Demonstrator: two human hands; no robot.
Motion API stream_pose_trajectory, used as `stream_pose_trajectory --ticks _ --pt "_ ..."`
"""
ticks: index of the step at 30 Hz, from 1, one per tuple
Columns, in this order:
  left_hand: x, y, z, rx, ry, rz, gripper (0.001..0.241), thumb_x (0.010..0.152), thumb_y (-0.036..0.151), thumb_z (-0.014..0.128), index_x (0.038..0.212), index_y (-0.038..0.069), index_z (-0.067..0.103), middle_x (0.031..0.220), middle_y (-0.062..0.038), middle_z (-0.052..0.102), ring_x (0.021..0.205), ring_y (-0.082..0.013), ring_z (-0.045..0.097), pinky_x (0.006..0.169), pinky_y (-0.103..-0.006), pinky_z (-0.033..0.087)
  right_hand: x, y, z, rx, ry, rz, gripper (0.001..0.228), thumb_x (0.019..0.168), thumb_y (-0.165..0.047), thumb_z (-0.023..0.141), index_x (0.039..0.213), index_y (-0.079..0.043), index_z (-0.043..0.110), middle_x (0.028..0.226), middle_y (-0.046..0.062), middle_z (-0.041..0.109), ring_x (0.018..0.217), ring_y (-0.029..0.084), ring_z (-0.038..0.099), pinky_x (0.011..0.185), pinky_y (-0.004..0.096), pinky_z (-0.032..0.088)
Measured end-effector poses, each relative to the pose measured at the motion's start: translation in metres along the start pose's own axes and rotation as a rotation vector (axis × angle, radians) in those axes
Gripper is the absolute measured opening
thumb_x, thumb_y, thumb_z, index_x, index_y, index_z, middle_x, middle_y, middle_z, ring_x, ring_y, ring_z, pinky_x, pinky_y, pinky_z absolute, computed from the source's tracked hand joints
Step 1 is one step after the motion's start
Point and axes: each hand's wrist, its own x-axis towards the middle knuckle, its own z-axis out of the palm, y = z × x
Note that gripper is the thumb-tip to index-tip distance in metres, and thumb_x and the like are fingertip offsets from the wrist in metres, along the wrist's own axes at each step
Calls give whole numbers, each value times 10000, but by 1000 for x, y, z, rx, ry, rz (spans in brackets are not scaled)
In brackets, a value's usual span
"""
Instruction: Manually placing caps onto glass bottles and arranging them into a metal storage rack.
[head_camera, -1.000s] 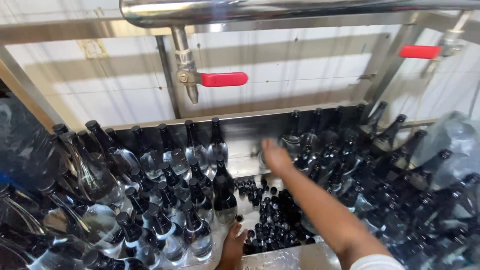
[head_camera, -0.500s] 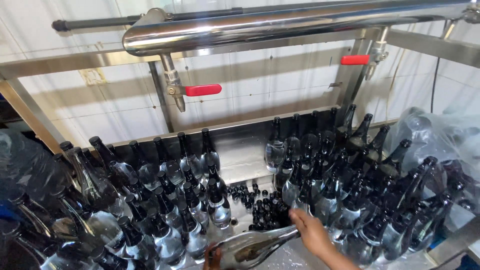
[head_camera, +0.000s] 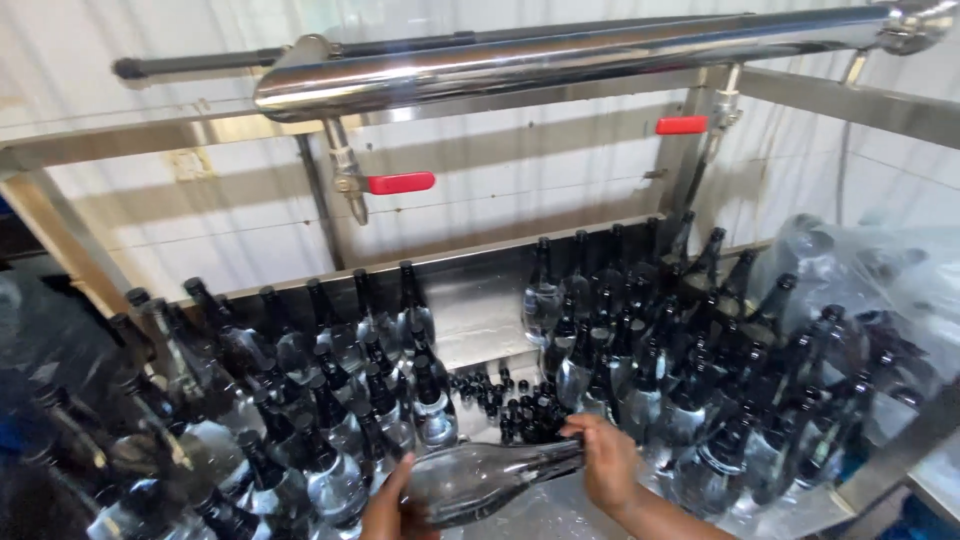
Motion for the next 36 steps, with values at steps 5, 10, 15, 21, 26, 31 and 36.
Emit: stream_pose_trajectory --ticks 5,10,15,21,26,31,36 --pt "100 -75 5 -107 370 725 483 792 367 921 1209 140 830 1186 -75 840 1109 -208 745 992 -308 551 70 -58 -4 83 -457 178 538 1145 -517 312 1022 -156 692 904 5 788 902 180 718 887 354 505" --pt "-57 20 18 -404 144 305 465 958 397 773 1358 159 761 966 -254 784 738 -348 712 650 -405 566 92 -102 -50 409 -828 560 639 1048 -575 471 1456 -111 632 1159 122 781 581 155 564 566 284 458" --pt "-1 5 -4 -466 -161 -204 649 1039 499 643 1459 9 707 1396 -358 732 1241 -607 680 998 -749 542 87 -56 -37 -54 -516 -734 514 1181 -453 392 1244 -36 686 943 65 786 697 241 795 598 397 719" --pt "-15 13 -1 -145 34 -13 671 911 596 702 1363 100 692 1201 -270 761 943 -508 763 639 -670 640 92 17 -1 -604 -307 -535 211 634 2 610 623 -183 508 575 17 584 542 247 630 485 466 433" --pt "-94 56 -10 305 109 747 800 729 571 856 1417 189 715 1174 -56 773 1044 -191 700 933 -332 542 95 -10 11 16 -851 763 470 1186 -382 381 771 -166 425 598 21 357 512 199 303 588 453 290" --pt "-49 17 -51 698 -276 977 956 732 391 977 1574 272 542 1672 -48 434 1451 -329 589 1079 -516 691 105 -13 29 73 -1003 996 398 1229 -363 350 1076 -58 556 649 41 470 430 145 309 385 316 248" --pt "54 -72 -77 1323 -198 1838 862 809 165 1030 1474 389 529 1648 -147 415 1432 -363 506 1091 -424 641 135 -111 30 183 -984 639 472 1253 -380 394 1202 14 650 594 100 664 395 178 541 361 254 462"
